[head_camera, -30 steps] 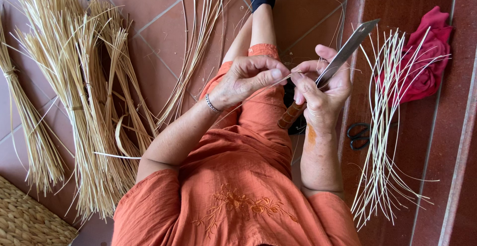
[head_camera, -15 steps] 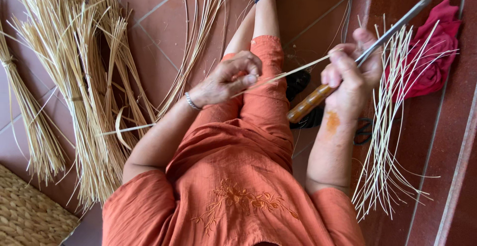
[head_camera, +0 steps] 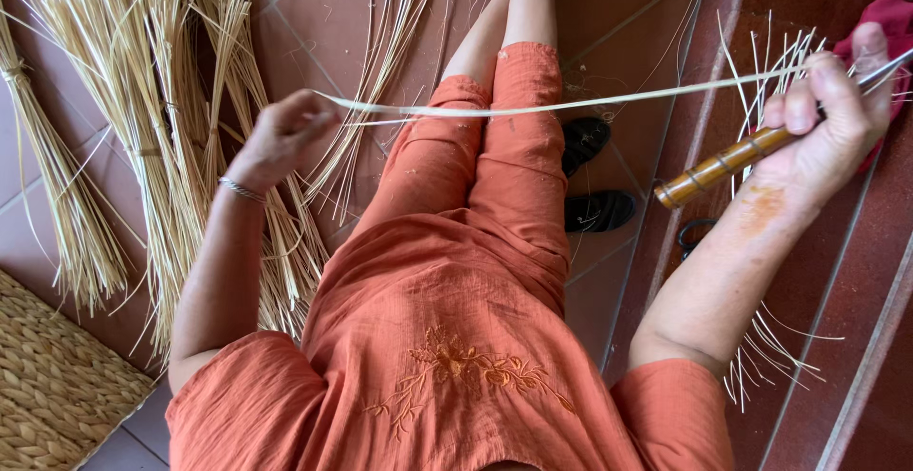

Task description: The person sits on the floor and splits thin rattan stalks into narrow strips, using a small knife to shave and divide each stalk while pulling it across the blade, then sets finished strips aside and reaches for the next stalk from the bundles.

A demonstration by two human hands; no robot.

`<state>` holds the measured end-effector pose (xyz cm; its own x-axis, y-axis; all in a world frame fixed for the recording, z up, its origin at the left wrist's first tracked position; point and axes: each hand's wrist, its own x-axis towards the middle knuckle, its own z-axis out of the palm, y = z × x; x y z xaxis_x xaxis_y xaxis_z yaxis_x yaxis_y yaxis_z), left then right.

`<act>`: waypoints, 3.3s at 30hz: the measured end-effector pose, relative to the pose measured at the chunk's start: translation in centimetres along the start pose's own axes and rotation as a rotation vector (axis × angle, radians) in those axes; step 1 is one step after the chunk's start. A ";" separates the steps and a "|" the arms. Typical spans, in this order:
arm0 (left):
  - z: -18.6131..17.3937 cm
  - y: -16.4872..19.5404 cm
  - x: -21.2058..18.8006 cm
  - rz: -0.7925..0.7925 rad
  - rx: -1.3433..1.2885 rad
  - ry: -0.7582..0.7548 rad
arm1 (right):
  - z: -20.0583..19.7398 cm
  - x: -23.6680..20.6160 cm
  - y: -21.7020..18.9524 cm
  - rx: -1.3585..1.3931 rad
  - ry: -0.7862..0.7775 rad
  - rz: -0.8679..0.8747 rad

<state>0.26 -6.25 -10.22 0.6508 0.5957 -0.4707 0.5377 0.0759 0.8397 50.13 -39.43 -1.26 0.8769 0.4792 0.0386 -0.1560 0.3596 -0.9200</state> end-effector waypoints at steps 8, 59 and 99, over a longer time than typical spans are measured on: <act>-5.7 -1.8 -1.0 0.231 0.589 0.663 | -3.1 1.5 -1.0 0.094 -0.043 0.087; 2.0 -3.8 1.0 0.111 0.067 -0.314 | -6.8 5.5 2.8 0.353 -0.102 0.367; 9.4 3.9 -2.5 0.094 -0.299 -0.407 | 14.9 -12.0 7.9 -0.075 -0.576 0.627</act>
<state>5.78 -14.96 -8.28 0.8768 0.2564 -0.4068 0.3287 0.2980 0.8962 31.61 -30.38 -3.18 0.2672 0.9116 -0.3124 -0.4864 -0.1522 -0.8603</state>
